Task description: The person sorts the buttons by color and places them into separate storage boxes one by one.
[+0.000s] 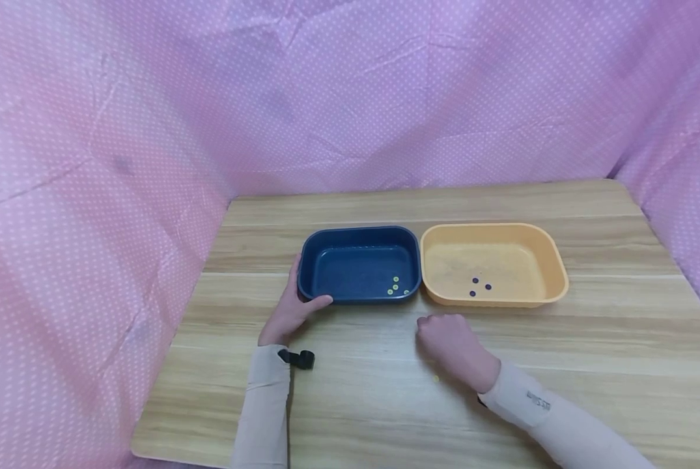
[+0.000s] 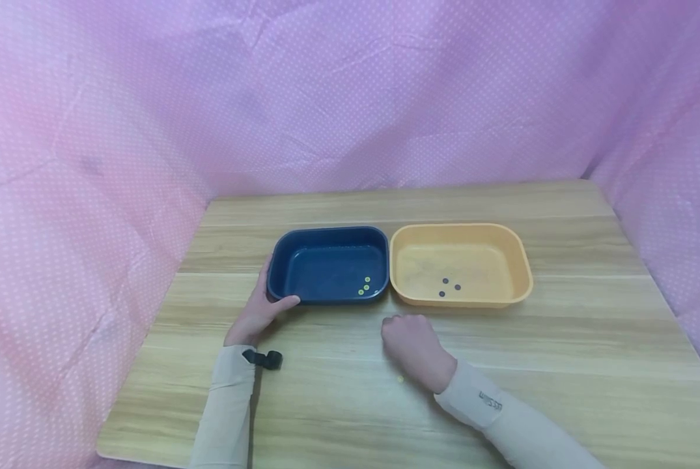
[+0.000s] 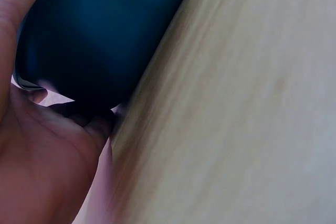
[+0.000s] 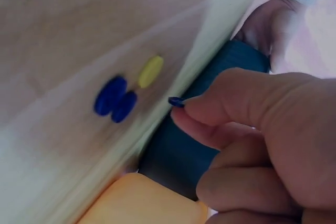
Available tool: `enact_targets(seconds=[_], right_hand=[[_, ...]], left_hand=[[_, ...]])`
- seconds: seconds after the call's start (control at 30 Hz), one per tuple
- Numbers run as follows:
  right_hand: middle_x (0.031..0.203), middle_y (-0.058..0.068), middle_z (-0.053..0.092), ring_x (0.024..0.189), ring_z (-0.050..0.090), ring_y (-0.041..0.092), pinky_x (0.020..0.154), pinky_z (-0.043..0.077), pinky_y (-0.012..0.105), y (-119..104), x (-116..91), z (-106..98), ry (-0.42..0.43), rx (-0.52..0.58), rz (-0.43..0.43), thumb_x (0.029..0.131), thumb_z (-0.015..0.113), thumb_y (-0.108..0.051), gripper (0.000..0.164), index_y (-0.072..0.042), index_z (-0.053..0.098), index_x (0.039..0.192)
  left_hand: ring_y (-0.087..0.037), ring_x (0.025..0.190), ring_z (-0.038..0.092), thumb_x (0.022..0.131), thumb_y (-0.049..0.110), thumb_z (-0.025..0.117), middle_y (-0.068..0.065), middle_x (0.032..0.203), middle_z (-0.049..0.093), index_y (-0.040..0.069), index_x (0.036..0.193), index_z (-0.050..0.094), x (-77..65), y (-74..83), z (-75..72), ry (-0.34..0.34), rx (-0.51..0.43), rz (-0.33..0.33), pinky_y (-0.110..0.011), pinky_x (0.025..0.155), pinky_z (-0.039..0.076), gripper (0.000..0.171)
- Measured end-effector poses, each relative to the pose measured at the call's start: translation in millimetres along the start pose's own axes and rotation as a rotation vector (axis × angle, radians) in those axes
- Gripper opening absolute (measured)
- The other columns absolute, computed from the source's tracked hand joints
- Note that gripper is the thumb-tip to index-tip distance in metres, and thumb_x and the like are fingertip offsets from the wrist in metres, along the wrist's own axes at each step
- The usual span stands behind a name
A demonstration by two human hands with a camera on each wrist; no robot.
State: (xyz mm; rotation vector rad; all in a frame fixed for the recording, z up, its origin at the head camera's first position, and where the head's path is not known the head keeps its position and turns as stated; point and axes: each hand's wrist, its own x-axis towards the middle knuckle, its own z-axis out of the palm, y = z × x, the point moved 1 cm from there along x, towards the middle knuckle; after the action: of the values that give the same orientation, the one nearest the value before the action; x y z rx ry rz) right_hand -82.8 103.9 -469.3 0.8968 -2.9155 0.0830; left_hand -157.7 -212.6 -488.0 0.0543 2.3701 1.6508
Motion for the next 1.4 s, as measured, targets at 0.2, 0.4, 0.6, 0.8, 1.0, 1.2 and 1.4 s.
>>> enact_targets(seconds=[0.2,0.4,0.6,0.8,1.0,1.2,1.4], right_hand=[[0.054,-0.007,0.046,0.047,0.041,0.009,0.044,0.036,0.027,8,1,-18,-0.071,0.387,0.165,0.086,0.064,-0.011,0.010,-0.012,0.065,0.076],[0.056,-0.006,0.047,0.046,0.045,0.008,0.044,0.037,0.024,22,-1,-33,-0.083,0.728,0.278,0.089,0.065,-0.011,0.005,-0.009,0.070,0.091],[0.070,0.001,0.058,0.059,0.050,0.013,0.050,0.040,0.023,42,-2,-44,-0.073,0.962,0.389,0.095,0.063,-0.019,0.016,-0.005,0.069,0.099],[0.101,0.009,0.069,0.087,0.055,0.020,0.072,0.047,0.027,62,-3,-53,-0.004,1.011,0.503,0.097,0.060,-0.033,0.033,-0.003,0.071,0.107],[0.060,-0.003,0.042,0.057,0.040,0.013,0.051,0.035,0.027,79,-5,-58,-0.002,1.170,0.657,0.095,0.059,-0.045,0.045,-0.005,0.068,0.113],[0.054,-0.008,0.036,0.053,0.041,0.011,0.049,0.037,0.028,89,-7,-58,0.014,1.210,0.730,0.094,0.059,-0.049,0.050,-0.005,0.066,0.116],[0.054,-0.009,0.037,0.048,0.036,0.009,0.044,0.034,0.027,93,-8,-57,0.043,1.222,0.776,0.095,0.058,-0.046,0.047,-0.004,0.066,0.116]], left_hand=[[-0.024,0.145,0.009,0.083,0.021,0.079,0.005,0.162,0.002,0.032,0.156,-0.003,-6.8,12.3,0.4,0.001,-0.014,0.015,-0.057,0.114,0.010,0.110],[-0.023,0.145,0.008,0.083,0.022,0.078,0.006,0.162,0.001,0.033,0.156,-0.002,-6.8,12.6,0.8,0.002,-0.020,0.016,-0.056,0.115,0.010,0.109],[-0.023,0.145,0.009,0.084,0.020,0.078,0.006,0.162,0.001,0.031,0.156,-0.002,-5.3,12.7,0.3,-0.002,-0.029,0.034,-0.055,0.115,0.010,0.109],[-0.023,0.145,0.009,0.083,0.020,0.078,0.006,0.162,0.001,0.031,0.156,-0.002,-5.5,12.1,0.4,0.001,-0.028,0.032,-0.055,0.115,0.010,0.109],[-0.023,0.146,0.007,0.083,0.021,0.078,0.007,0.162,0.000,0.035,0.155,-0.002,-6.2,12.1,0.6,-0.006,-0.023,0.022,-0.056,0.115,0.009,0.109],[-0.022,0.145,0.007,0.084,0.020,0.078,0.008,0.162,0.000,0.036,0.155,-0.002,-6.2,12.8,0.5,-0.009,-0.030,0.021,-0.055,0.115,0.010,0.109],[-0.023,0.145,0.009,0.083,0.020,0.078,0.007,0.162,0.001,0.037,0.155,-0.002,-6.7,14.0,0.5,-0.006,-0.031,0.011,-0.055,0.115,0.011,0.109]])
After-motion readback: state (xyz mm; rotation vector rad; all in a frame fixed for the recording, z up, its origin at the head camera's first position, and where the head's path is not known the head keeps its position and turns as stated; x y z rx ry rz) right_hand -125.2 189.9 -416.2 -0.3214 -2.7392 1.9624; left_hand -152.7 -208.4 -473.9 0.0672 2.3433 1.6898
